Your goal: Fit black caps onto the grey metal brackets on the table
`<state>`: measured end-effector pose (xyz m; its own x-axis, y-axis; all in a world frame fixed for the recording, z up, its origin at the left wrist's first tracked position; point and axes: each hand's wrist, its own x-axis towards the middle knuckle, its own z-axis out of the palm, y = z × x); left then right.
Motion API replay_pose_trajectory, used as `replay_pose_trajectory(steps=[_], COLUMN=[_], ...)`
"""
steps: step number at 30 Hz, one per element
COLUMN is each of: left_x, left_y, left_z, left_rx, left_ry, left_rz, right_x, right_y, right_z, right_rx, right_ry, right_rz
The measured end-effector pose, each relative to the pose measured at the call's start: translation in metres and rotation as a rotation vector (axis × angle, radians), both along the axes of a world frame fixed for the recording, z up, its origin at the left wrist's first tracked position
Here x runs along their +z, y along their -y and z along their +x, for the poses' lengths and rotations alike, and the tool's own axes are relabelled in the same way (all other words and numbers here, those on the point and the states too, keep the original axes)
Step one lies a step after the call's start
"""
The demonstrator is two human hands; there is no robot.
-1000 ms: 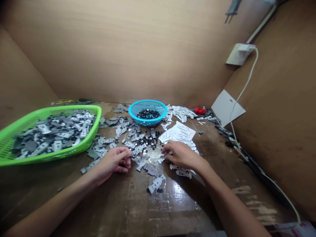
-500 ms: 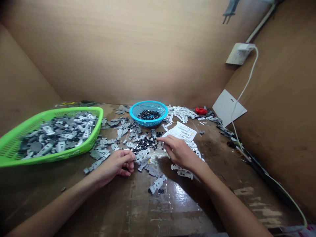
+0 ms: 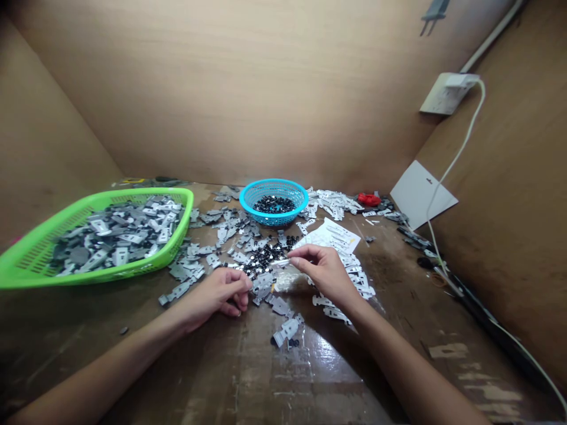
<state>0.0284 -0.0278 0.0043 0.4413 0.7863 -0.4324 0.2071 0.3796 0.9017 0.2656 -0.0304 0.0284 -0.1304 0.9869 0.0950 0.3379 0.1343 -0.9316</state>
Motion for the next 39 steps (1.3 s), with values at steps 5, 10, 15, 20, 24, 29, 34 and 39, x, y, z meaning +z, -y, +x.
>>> replay_pose_trajectory(steps=[5, 10, 15, 20, 24, 29, 34, 39], left_x=[0.001, -0.001, -0.004, -0.004, -0.003, -0.005, -0.005, -0.006], left_y=[0.001, 0.001, 0.0, 0.001, 0.001, 0.0, 0.0, 0.0], left_z=[0.001, 0.002, 0.001, 0.001, 0.001, 0.0, -0.001, -0.002], left_rx=[-0.012, -0.025, -0.046, -0.04, -0.04, -0.051, -0.05, -0.048], left_ry=[-0.026, -0.034, -0.024, -0.022, -0.029, -0.02, -0.003, 0.015], left_rz=[0.0, 0.021, 0.034, 0.033, 0.028, 0.026, 0.01, 0.011], right_x=[-0.002, -0.007, -0.011, -0.016, -0.018, -0.022, -0.028, -0.029], right_y=[0.006, 0.01, 0.01, 0.009, 0.009, 0.009, 0.006, 0.006], right_z=[-0.016, -0.029, -0.034, -0.035, -0.036, -0.037, -0.035, -0.031], right_rx=[0.013, -0.01, -0.012, -0.009, -0.003, 0.01, 0.026, -0.042], right_ry=[-0.14, -0.119, -0.145, -0.154, -0.156, -0.197, -0.284, -0.213], right_rz=[-0.074, -0.077, -0.114, -0.131, -0.135, -0.149, -0.215, -0.201])
